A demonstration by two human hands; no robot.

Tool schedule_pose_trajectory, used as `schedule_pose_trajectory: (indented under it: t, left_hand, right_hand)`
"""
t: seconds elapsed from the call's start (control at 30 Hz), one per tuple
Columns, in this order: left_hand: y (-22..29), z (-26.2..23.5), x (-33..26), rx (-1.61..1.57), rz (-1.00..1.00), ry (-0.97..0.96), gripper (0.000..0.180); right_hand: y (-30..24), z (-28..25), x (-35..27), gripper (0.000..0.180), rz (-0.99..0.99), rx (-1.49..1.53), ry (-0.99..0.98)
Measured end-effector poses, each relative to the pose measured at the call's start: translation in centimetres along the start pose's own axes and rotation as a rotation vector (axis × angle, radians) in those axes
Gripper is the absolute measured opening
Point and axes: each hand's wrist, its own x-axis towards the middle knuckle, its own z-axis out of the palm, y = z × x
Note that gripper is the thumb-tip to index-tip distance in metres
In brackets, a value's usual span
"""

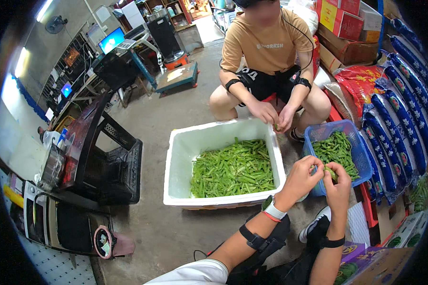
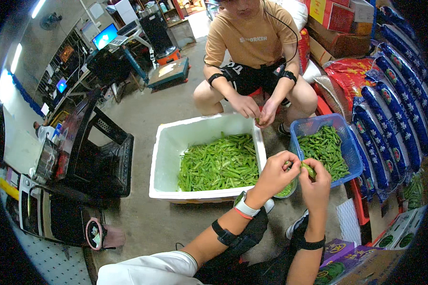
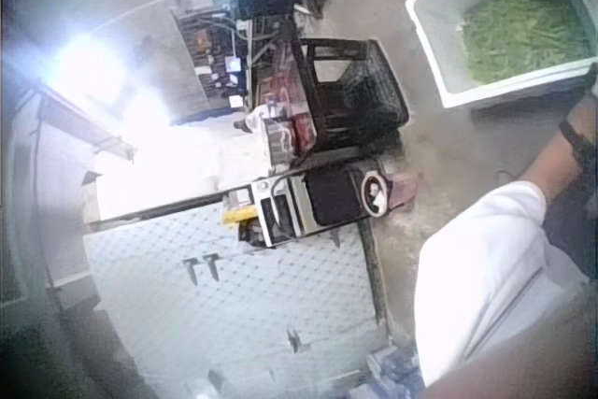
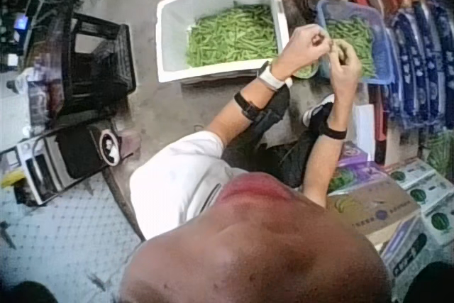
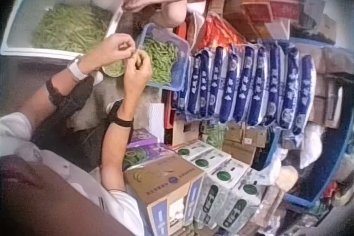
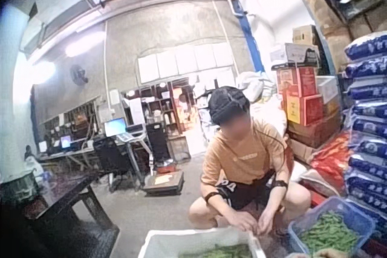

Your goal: The person picks green pea pods from a basket, removes the peas from the pods, and places the peas into a small bowl while discarding the empty pods into a larger bin.

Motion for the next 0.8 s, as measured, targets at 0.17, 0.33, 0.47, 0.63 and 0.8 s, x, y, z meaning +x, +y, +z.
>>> schedule_pose_trajectory:
  t: [0.17, 0.33, 0.47, 0.63, 0.8]
  left_hand:
    - [0.3, 0.1, 0.2, 0.008, 0.02, 0.041, 0.011]
    - [0.7, 0.4, 0.2, -0.011, -0.053, 0.024, 0.012]
    - [0.9, 0.6, -0.4, -0.067, -0.087, 0.016, 0.009]
    - [0.9, 1.3, -0.7, -0.15, -0.134, 0.01, 0.008]
    - [-0.3, 1.1, -0.4, -0.32, -0.209, -0.04, 0.007]
  right_hand:
    - [-0.3, 0.3, 0.4, 0.019, 0.046, 0.175, -0.033]
    - [-0.2, 0.0, 0.4, 0.02, 0.019, 0.127, -0.003]
    - [-0.6, -0.4, 0.2, 0.017, -0.05, 0.044, 0.045]
    - [-0.9, -1.2, -0.1, 0.017, -0.004, 0.062, 0.021]
    - [-0.7, -0.7, 0.2, 0.016, -0.05, 0.137, 0.032]
